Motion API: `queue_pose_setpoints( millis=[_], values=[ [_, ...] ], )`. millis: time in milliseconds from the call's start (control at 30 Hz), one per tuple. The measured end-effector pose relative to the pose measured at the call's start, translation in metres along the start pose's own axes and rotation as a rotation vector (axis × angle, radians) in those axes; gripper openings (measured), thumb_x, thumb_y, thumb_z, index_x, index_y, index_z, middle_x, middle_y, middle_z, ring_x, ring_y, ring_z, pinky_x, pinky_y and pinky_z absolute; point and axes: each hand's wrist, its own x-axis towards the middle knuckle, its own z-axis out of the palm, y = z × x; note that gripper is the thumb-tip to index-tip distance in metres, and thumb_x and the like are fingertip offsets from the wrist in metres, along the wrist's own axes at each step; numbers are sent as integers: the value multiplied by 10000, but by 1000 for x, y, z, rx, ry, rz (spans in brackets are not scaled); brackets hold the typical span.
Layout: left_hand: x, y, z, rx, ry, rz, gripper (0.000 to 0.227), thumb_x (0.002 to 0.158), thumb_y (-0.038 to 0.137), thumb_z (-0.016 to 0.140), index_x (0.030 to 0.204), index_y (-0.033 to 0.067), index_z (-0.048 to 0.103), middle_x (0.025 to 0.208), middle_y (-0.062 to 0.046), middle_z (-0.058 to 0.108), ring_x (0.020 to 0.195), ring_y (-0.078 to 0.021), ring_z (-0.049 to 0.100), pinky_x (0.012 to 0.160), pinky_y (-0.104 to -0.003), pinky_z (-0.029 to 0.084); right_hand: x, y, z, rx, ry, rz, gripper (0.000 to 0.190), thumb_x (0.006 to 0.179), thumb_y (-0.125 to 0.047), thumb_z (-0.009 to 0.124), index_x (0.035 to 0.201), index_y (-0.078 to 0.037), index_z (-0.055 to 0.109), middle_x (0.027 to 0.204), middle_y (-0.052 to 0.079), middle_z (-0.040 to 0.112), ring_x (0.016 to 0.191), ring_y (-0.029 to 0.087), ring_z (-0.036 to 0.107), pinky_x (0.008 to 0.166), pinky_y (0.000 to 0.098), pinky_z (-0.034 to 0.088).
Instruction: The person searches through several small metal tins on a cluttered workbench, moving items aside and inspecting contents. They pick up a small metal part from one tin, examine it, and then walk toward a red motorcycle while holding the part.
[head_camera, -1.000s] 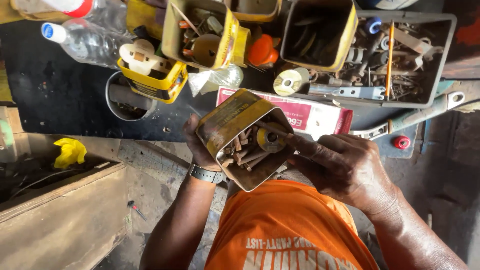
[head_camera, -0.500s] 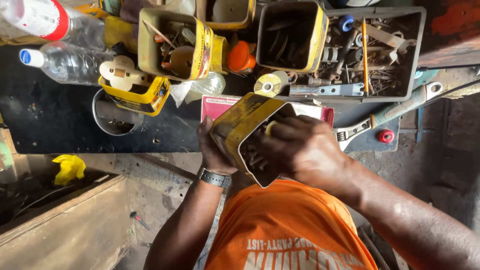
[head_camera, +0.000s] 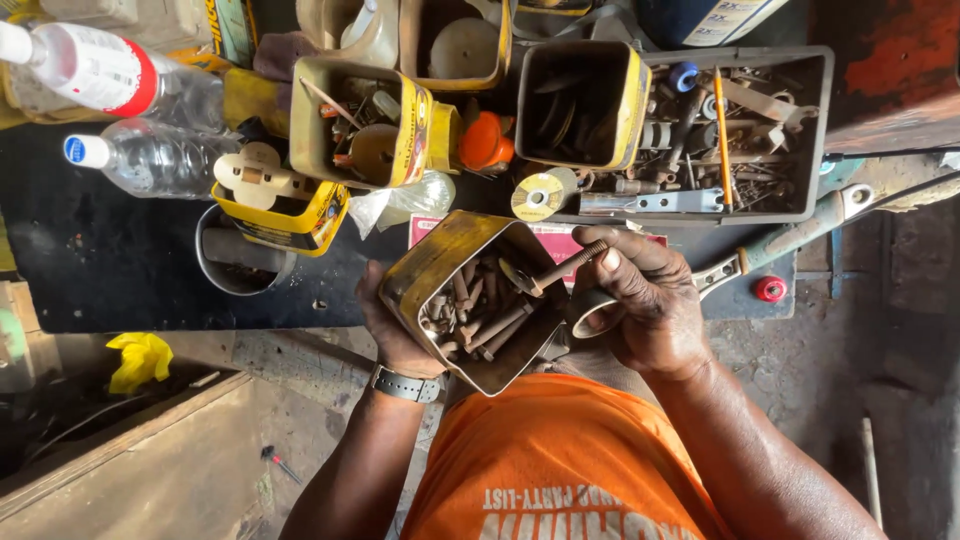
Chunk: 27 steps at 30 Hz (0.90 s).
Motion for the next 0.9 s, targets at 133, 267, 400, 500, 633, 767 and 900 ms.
queue_pose_setpoints(
  millis=[133,267,400,500,633,767,900],
  values=[
    [-1,9,-6,-14,-37,-15,772,857,572,677,1284,-71,662,1194,-281,721,1121,-443,696,1038,-590,526,-1,6,9,31,-1,9,272,953,-94,693,1182,53,713,692,240,658,444,252,704,440,354,648],
    [-9,20,28,-101,-296,-123,631,975,543,605,1004,-65,771,948,-336,756,874,-496,758,771,-562,651,-3,8,19,121,-43,-24,241,978,-84,650,1170,49,708,589,199,585,409,234,674,426,332,630],
    [-3,28,-4,-123,-285,-199,681,929,582,643,1057,-77,755,952,-324,757,852,-507,756,672,-645,627,-3,12,12,154,-38,-26,265,999,-91,629,1200,76,678,519,150,532,409,220,663,455,310,613],
    [-2,36,-36,-46,-60,-84,746,828,579,687,1160,-89,702,1000,-308,759,909,-480,755,794,-631,625,2,25,-17,180,-45,-25,252,1016,-101,622,1202,65,662,518,151,518,422,220,637,447,304,580],
    [-11,31,-44,-65,17,-155,695,813,513,732,1144,-98,721,995,-329,747,894,-494,746,804,-647,609,7,48,-55,73,22,38,228,1062,-131,581,1220,22,643,608,160,572,462,203,662,469,262,566],
    [-16,21,-67,-24,115,-54,739,824,495,696,1270,-93,659,1128,-334,724,1033,-519,718,947,-672,559,25,73,-66,-88,64,94,234,1064,-131,558,1237,7,631,870,264,713,539,176,715,472,207,554],
    [-29,11,-24,-15,183,-63,724,787,455,736,1234,-111,674,1088,-335,730,995,-509,728,931,-652,568,36,82,-40,-99,-25,186,264,1037,-132,600,1241,35,611,891,272,701,424,152,639,375,192,503]
  ],
)
